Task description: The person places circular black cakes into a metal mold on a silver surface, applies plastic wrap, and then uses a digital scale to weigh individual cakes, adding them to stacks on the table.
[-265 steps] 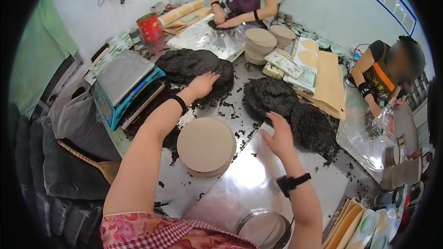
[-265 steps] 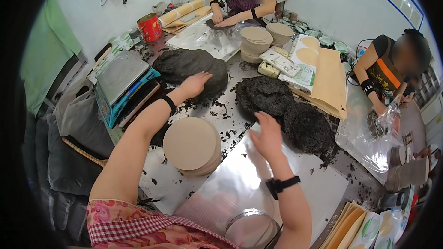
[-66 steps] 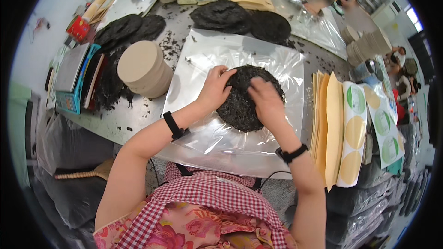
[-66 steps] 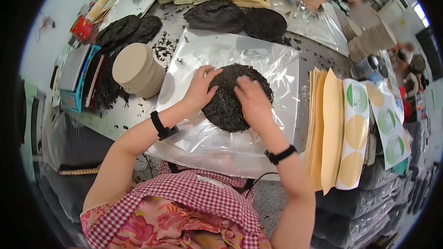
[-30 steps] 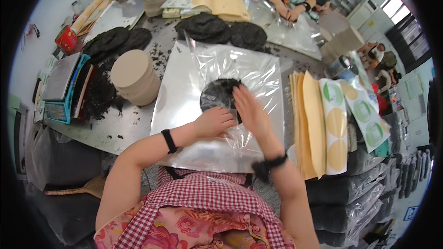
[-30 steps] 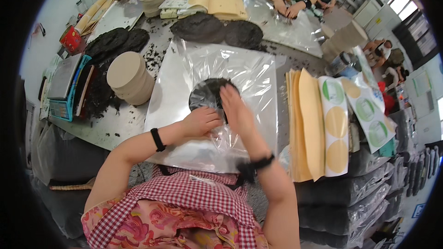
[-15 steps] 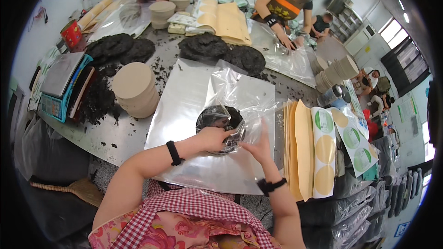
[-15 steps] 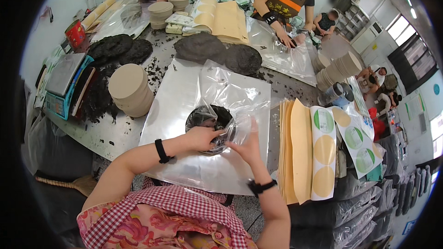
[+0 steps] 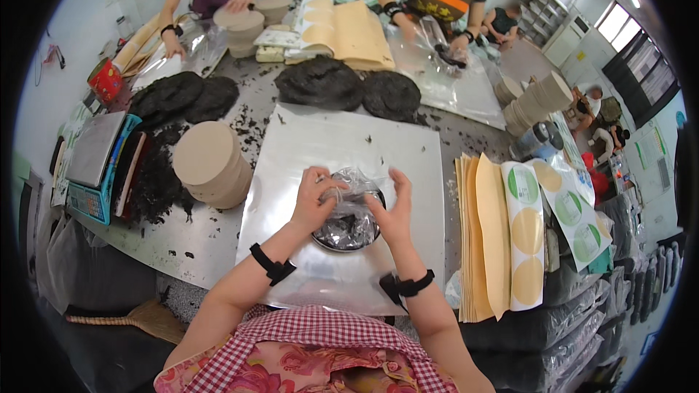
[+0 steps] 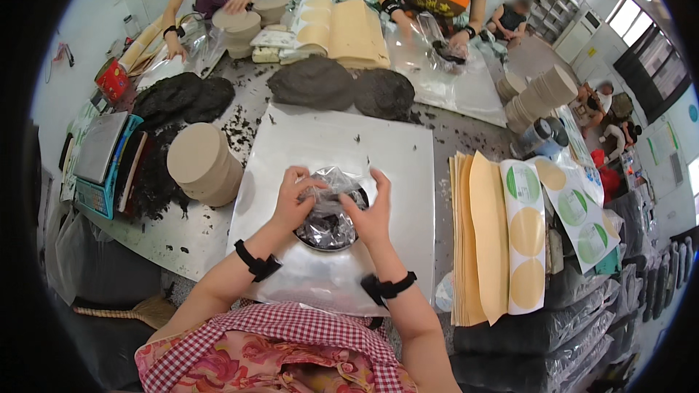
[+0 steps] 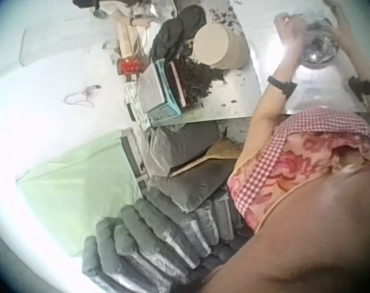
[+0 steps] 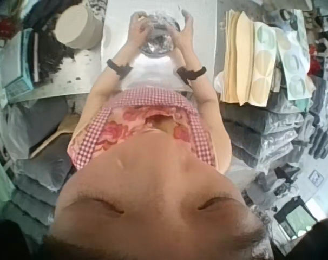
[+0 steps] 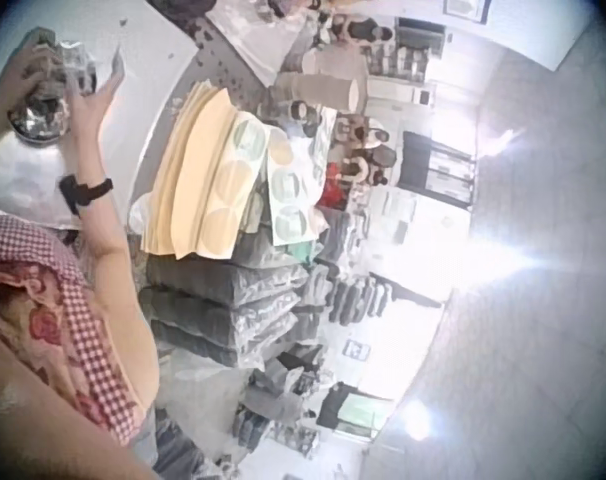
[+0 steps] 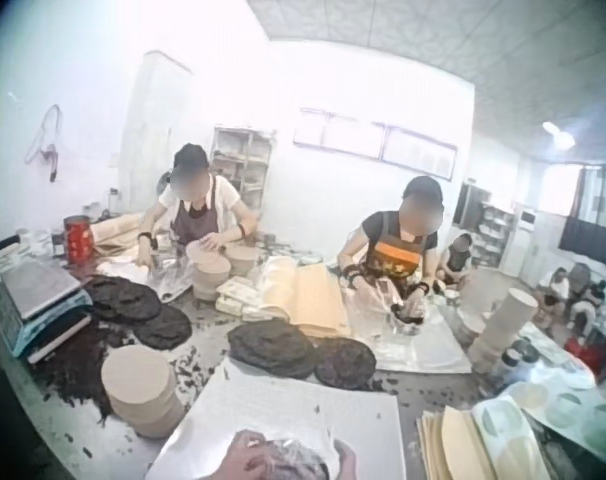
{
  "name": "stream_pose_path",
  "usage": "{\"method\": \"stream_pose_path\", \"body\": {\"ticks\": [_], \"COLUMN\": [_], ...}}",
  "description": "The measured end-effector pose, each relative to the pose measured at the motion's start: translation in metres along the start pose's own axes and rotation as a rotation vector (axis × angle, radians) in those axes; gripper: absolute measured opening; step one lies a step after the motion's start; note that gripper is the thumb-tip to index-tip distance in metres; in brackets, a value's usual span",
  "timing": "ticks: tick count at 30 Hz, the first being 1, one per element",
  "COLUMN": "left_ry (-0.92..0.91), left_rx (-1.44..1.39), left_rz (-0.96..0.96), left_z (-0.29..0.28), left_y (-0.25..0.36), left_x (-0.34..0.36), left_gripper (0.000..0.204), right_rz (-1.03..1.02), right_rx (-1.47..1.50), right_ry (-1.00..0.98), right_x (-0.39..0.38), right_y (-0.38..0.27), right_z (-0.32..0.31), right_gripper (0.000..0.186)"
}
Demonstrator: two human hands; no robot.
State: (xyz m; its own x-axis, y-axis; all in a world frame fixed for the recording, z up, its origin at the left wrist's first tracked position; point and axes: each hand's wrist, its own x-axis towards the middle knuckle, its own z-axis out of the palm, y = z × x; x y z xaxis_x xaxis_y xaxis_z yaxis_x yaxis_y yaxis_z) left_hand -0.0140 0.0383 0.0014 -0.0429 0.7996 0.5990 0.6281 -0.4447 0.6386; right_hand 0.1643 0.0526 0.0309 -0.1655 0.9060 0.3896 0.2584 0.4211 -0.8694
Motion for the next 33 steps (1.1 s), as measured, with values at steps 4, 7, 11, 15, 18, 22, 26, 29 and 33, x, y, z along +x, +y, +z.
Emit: {"method": "stream_pose_path", "body": {"ticks": [4,7,11,15,18,22,26,29,33], "left_ry": [-0.188,-0.412,-0.653,-0.785,-0.81,-0.812,-0.787,-0.747,-0.69], "left_rx": [-0.506,-0.226,0.191,0.392,0.364,0.386,0.383,0.379,0.345], "left_rz": [-0.17,-0.028,0.163,0.104,0.136,0.12,0.138,0.177,0.169], "left_z": [0.001,-0.005,-0.001,0.002,0.008,0.004,0.0,0.004,-0.002], "left_y": [-0.015,0.005,0.017,0.022,0.024,0.023,0.024,0.014,0.016], "left_x": [-0.01,-0.004,-0.005,-0.006,-0.001,0.0,0.001,-0.008,-0.014], "left_gripper": [0.035,0.052,0.062,0.07,0.071,0.071,0.073,0.073,0.073], "right_rz": [-0.39,-0.181,-0.373,0.466,0.154,0.058,0.348,0.294,0.095], "right_rx": [-0.179,-0.616,-0.279,-0.395,-1.541,-1.648,-0.732,-0.956,-0.804], "right_ry": [-0.201,-0.403,-0.692,-0.169,0.167,0.183,0.612,0.393,0.105], "right_x": [-0.01,-0.017,-0.005,0.074,0.088,0.074,0.077,0.087,0.137], "right_y": [0.028,0.05,0.028,0.043,0.174,0.248,0.251,0.273,0.129], "right_z": [0.015,0.039,-0.016,-0.163,-0.315,-0.354,-0.358,-0.383,-0.323], "right_gripper": [0.032,0.019,0.038,0.026,0.044,0.034,0.026,0.029,0.023]}}
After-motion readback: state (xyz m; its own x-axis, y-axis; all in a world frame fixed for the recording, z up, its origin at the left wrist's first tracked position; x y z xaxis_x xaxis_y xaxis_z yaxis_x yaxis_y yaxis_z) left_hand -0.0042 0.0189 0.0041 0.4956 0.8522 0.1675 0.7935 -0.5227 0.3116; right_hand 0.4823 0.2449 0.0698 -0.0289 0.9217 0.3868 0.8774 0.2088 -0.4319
